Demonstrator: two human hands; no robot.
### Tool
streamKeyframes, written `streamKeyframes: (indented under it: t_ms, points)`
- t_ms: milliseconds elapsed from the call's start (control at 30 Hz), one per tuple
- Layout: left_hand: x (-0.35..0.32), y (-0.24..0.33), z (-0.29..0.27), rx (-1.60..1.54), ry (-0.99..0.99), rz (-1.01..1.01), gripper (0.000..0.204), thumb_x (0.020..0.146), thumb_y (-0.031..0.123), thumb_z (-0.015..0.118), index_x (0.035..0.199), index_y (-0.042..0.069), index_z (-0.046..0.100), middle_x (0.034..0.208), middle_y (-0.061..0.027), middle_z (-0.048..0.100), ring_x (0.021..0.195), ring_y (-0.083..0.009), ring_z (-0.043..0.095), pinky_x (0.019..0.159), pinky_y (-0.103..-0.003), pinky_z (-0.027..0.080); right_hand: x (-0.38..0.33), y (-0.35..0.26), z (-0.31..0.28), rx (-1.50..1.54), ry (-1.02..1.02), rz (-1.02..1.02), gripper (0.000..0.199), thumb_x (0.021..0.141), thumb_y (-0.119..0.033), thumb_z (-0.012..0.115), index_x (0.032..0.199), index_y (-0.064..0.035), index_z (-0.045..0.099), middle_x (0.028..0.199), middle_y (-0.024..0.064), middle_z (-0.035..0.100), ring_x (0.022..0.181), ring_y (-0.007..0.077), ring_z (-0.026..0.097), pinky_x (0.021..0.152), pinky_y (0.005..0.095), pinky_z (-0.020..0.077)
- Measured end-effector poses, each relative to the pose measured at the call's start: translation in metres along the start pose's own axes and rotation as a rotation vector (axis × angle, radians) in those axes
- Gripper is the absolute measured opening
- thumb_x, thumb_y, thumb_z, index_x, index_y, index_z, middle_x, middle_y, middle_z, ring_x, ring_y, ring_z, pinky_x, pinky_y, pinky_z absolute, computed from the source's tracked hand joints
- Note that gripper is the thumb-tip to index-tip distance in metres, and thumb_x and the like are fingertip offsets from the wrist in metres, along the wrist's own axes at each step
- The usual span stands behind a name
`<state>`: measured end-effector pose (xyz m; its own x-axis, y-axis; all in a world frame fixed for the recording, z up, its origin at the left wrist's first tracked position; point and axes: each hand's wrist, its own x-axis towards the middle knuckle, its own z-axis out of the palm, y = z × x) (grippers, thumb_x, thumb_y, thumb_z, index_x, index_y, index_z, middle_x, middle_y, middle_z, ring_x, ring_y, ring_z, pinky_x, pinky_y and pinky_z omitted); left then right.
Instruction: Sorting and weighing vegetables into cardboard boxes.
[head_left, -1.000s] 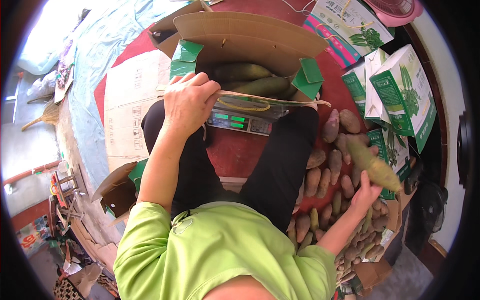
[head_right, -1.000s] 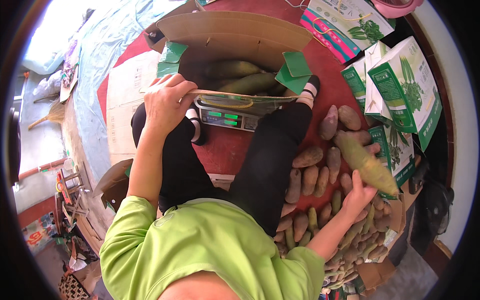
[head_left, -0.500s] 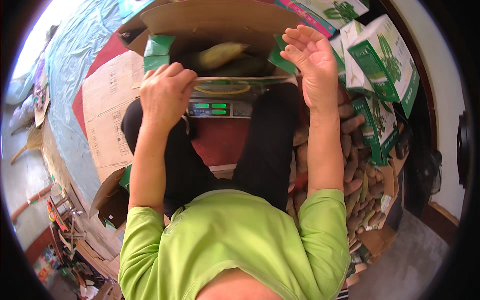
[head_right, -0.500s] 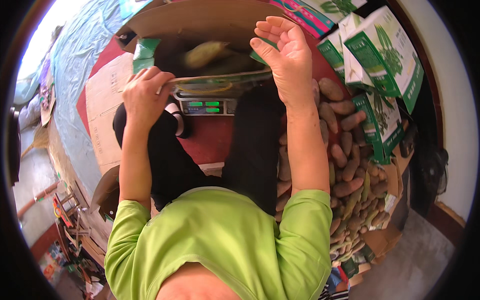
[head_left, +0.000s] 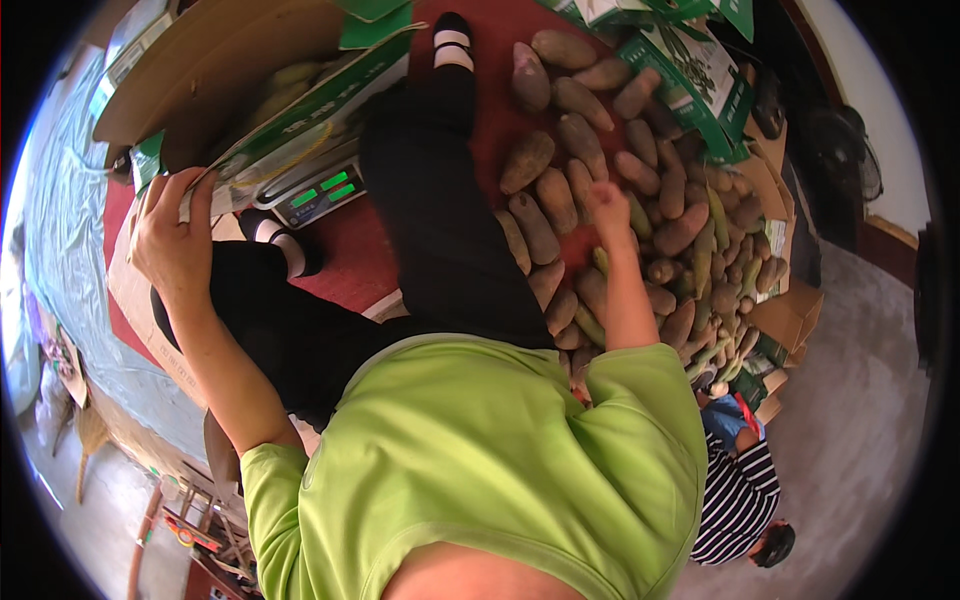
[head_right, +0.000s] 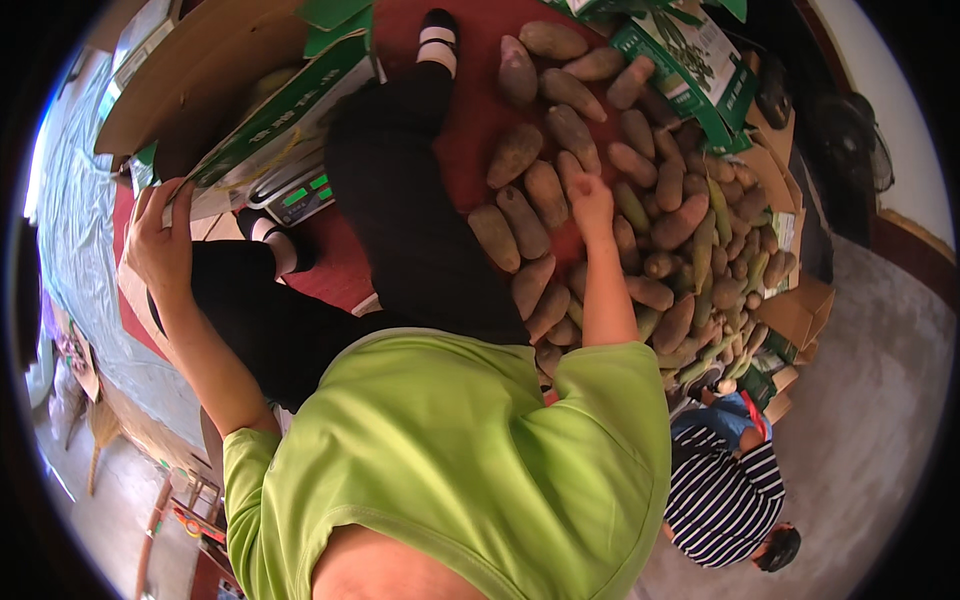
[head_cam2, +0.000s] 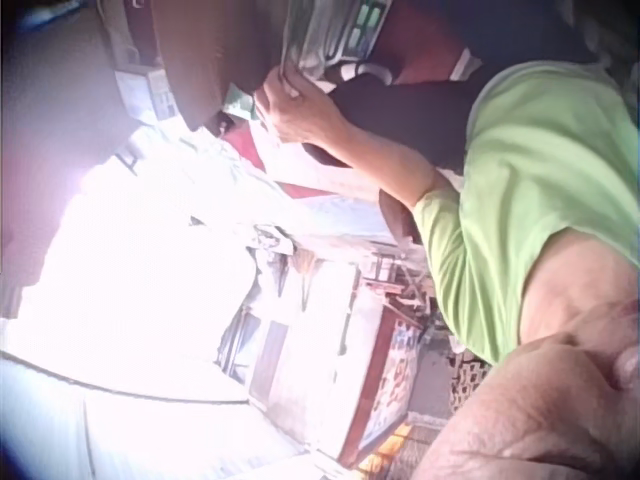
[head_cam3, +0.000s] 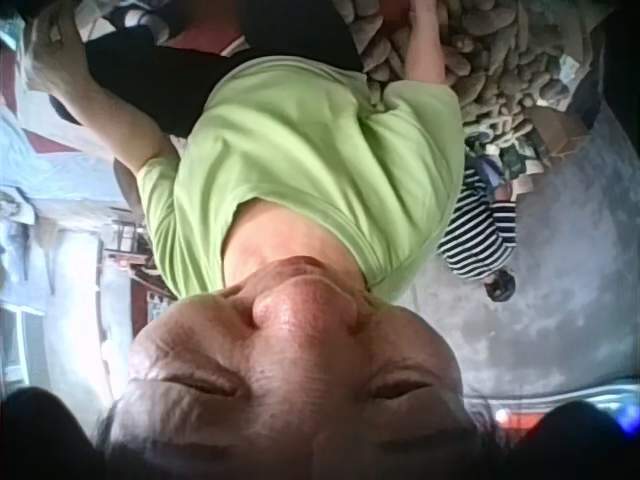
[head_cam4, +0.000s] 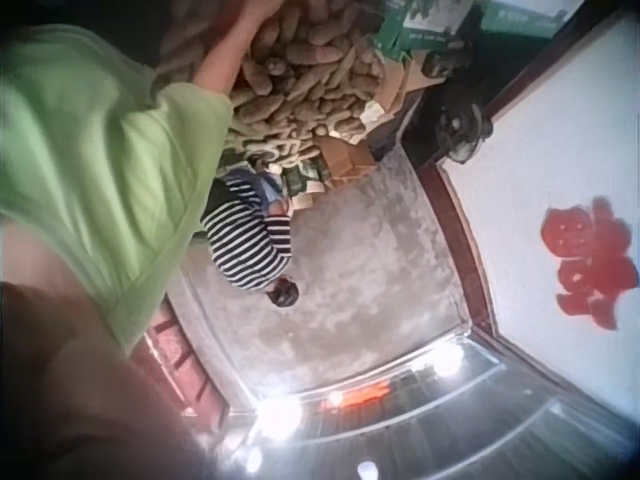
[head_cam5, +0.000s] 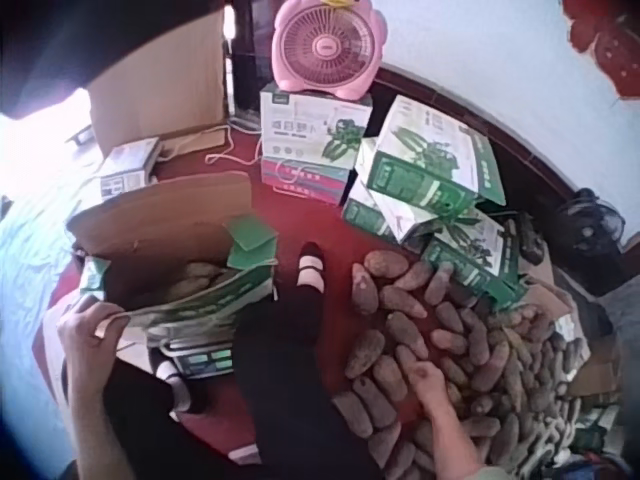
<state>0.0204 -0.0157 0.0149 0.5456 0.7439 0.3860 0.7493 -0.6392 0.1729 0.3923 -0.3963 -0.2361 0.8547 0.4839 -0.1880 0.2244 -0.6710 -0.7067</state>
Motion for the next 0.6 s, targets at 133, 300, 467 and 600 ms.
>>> streamKeyframes:
  t_ms: [133, 300, 467, 600]
  points:
    - [-0.003, -0.002, 0.001, -0.014, 0.001, -0.024, 0.014, 0.079, 0.026, 0.066, 0.086, 0.015, 0.068, 0.08, 0.0005, 0.063, 0.075, -0.0215, 0.061, 0.066, -0.03, 0.046, -0.07, 0.07, 0.004, 0.123, -0.24, 0.596, 0.023, 0.077, -0.008, 0.063, 0.1, -0.0067, 0.061, 0.078, 0.0028, 0.062, 0.063, 0.0126, 0.059, 0.05, 0.0292, 0.0464]
    - [-0.004, -0.008, 0.009, -0.019, -0.024, -0.043, 0.014, 0.083, 0.024, 0.064, 0.09, 0.012, 0.069, 0.085, -0.0014, 0.066, 0.077, -0.0209, 0.063, 0.067, -0.029, 0.047, -0.139, 0.089, 0.023, 0.054, -0.307, 0.904, 0.022, 0.076, -0.01, 0.063, 0.098, -0.0088, 0.06, 0.078, 0.0025, 0.062, 0.064, 0.014, 0.06, 0.052, 0.032, 0.0472]
    - [-0.005, -0.022, 0.012, -0.008, -0.043, -0.004, 0.021, 0.088, 0.027, 0.059, 0.093, 0.009, 0.068, 0.086, -0.0025, 0.066, 0.078, -0.0199, 0.063, 0.068, -0.03, 0.047, -0.178, 0.099, 0.048, 0.061, -0.375, 0.89, 0.022, 0.075, -0.011, 0.064, 0.097, -0.0104, 0.06, 0.078, 0.0035, 0.062, 0.064, 0.0151, 0.06, 0.054, 0.0313, 0.0474]
    - [-0.006, -0.029, 0.016, -0.005, -0.06, -0.017, 0.027, 0.091, 0.031, 0.055, 0.095, 0.008, 0.068, 0.087, -0.0021, 0.065, 0.078, -0.0189, 0.061, 0.067, -0.03, 0.046, -0.174, 0.123, 0.052, -0.003, -0.341, 0.816, 0.022, 0.075, -0.01, 0.064, 0.097, -0.0116, 0.061, 0.077, 0.005, 0.062, 0.064, 0.0146, 0.06, 0.054, 0.0323, 0.0489]
